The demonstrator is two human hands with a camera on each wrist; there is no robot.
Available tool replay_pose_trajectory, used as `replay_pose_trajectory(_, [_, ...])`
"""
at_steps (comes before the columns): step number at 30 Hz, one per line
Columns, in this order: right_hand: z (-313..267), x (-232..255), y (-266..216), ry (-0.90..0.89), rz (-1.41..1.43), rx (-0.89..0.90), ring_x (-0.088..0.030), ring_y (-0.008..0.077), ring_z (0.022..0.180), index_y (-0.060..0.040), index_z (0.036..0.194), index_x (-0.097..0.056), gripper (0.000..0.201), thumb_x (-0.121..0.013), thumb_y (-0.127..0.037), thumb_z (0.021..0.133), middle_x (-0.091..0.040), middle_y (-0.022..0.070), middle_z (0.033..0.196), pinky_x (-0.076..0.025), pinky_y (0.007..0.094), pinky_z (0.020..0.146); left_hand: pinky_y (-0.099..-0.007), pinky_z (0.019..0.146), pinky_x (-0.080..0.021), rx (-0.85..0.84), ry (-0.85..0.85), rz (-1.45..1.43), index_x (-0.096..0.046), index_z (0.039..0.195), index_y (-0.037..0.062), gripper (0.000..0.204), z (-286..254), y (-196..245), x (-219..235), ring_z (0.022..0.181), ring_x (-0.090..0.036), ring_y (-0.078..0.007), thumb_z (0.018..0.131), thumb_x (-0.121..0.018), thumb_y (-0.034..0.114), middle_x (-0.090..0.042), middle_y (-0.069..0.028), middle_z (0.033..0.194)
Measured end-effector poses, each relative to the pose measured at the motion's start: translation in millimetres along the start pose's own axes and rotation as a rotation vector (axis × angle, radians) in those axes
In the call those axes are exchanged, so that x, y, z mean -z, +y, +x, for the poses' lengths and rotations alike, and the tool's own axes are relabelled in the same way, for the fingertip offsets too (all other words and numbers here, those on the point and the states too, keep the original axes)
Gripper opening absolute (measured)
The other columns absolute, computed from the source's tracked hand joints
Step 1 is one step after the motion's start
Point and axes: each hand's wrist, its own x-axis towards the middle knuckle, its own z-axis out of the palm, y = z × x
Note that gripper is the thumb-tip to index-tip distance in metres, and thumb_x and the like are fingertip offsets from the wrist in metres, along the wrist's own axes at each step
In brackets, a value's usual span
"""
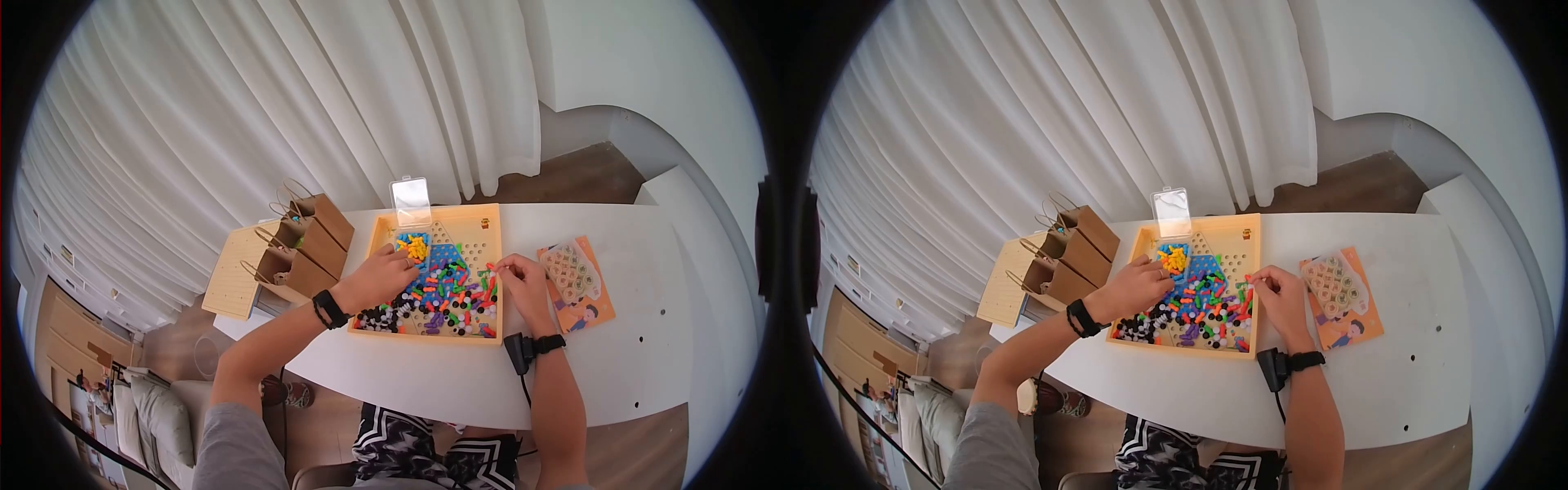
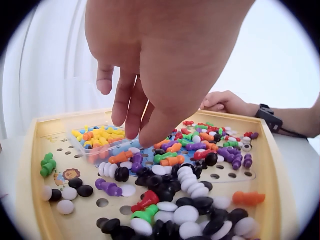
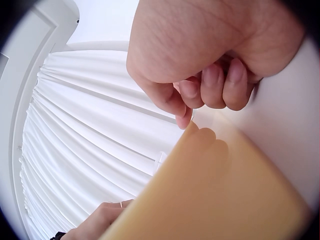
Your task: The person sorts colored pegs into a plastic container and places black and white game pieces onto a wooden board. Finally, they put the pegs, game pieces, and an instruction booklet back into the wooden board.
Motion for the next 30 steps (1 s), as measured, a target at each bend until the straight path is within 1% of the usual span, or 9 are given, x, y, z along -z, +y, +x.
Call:
replay_pose_trajectory(4, [0, 0, 0, -0.001, -0.009, 0.005, -0.040, 0.0023, 0.060, 0.0017, 0.088, -0.070, 0.009, -0.067, -0.005, 0.092, -0.049, -0.0065, 0.062, -0.030, 0.0240, 0.055, -0.0346, 0.088, -0.046, -0.020, -0.039, 0.165, -0.069, 0.095, 0.0101, 0.017, 0, 5, 1, 0.100, -0.064, -0.0195, 0.079, -0.073, 0.013, -0.066, -0.0027, 0.087])
replay_pose_trajectory(6, [0, -1, -1, 0.003, 0.004, 0.001, -0.040, 0.0022, 0.060, 0.0019, 0.088, -0.070, 0.009, -0.067, -0.005, 0.092, -0.050, -0.0063, 0.062, -0.030, 0.0238, 0.055, -0.0332, 0.087, -0.046, -0.015, -0.129, 0.208, -0.068, 0.094, 0.0095, 0.015, 1, 7, 0, 0.098, -0.064, -0.0186, 0.079, -0.071, 0.012, -0.067, -0.0025, 0.087])
replay_pose_trajectory(10, [-1, 0, -3, 0.002, 0.000, 0.000, -0.041, 0.0022, 0.060, 0.0022, 0.088, -0.070, 0.008, -0.067, -0.005, 0.092, -0.051, -0.0058, 0.063, -0.031, 0.0237, 0.055, -0.0328, 0.087, -0.046, -0.026, -0.119, 0.236, -0.067, 0.093, 0.0096, 0.013, 2, 10, -1, 0.098, -0.064, -0.0186, 0.081, -0.069, 0.012, -0.068, -0.0025, 0.089])
replay_pose_trajectory(13, [-1, 0, -3, -0.004, -0.002, 0.004, -0.041, 0.0023, 0.060, 0.0024, 0.088, -0.070, 0.008, -0.067, -0.004, 0.092, -0.051, -0.0057, 0.063, -0.031, 0.0238, 0.054, -0.0334, 0.088, -0.046, -0.018, -0.143, 0.189, -0.068, 0.096, 0.0098, 0.013, -1, 4, -6, 0.098, -0.064, -0.0183, 0.083, -0.067, 0.013, -0.068, -0.0024, 0.091])
replay_pose_trajectory(18, [-1, 0, -2, -0.008, -0.015, 0.005, -0.042, 0.0026, 0.060, 0.0028, 0.088, -0.070, 0.009, -0.067, -0.005, 0.092, -0.051, -0.0052, 0.063, -0.032, 0.0238, 0.054, -0.0349, 0.090, -0.047, -0.012, -0.101, 0.132, -0.069, 0.103, 0.0105, 0.024, -6, 0, -9, 0.099, -0.065, -0.0191, 0.080, -0.071, 0.010, -0.068, -0.0030, 0.092])
replay_pose_trajectory(22, [-1, 0, -4, 0.001, -0.017, 0.014, -0.043, 0.0031, 0.060, 0.0026, 0.089, -0.070, 0.008, -0.067, -0.005, 0.091, -0.052, -0.0046, 0.063, -0.033, 0.0239, 0.055, -0.0353, 0.090, -0.047, -0.041, -0.098, 0.123, -0.069, 0.104, 0.0101, 0.026, -10, -3, -9, 0.097, -0.066, -0.0196, 0.078, -0.072, 0.009, -0.068, -0.0034, 0.092])
replay_pose_trajectory(25, [-2, 0, -4, -0.004, -0.011, 0.008, -0.043, 0.0033, 0.061, 0.0025, 0.089, -0.070, 0.008, -0.067, -0.004, 0.091, -0.053, -0.0044, 0.064, -0.034, 0.0238, 0.056, -0.0358, 0.090, -0.047, -0.041, -0.156, 0.095, -0.069, 0.104, 0.0093, 0.026, -13, -4, -6, 0.095, -0.066, -0.0200, 0.079, -0.072, 0.009, -0.068, -0.0039, 0.091])
replay_pose_trajectory(28, [-1, 0, -2, -0.010, -0.009, 0.007, -0.044, 0.0033, 0.062, 0.0024, 0.089, -0.070, 0.008, -0.067, -0.004, 0.091, -0.053, -0.0044, 0.064, -0.034, 0.0238, 0.056, -0.0368, 0.091, -0.047, -0.020, -0.169, 0.062, -0.069, 0.105, 0.0087, 0.027, -14, -6, -6, 0.093, -0.066, -0.0217, 0.077, -0.073, 0.008, -0.068, -0.0047, 0.089])
replay_pose_trajectory(30, [-1, 1, -2, -0.014, -0.008, 0.005, -0.044, 0.0033, 0.062, 0.0025, 0.089, -0.070, 0.008, -0.067, -0.004, 0.091, -0.053, -0.0043, 0.065, -0.034, 0.0238, 0.056, -0.0376, 0.092, -0.046, 0.075, -0.154, -0.126, -0.070, 0.105, 0.0098, 0.026, -16, -11, -11, 0.093, -0.067, -0.0236, 0.079, -0.073, 0.007, -0.069, -0.0046, 0.090])
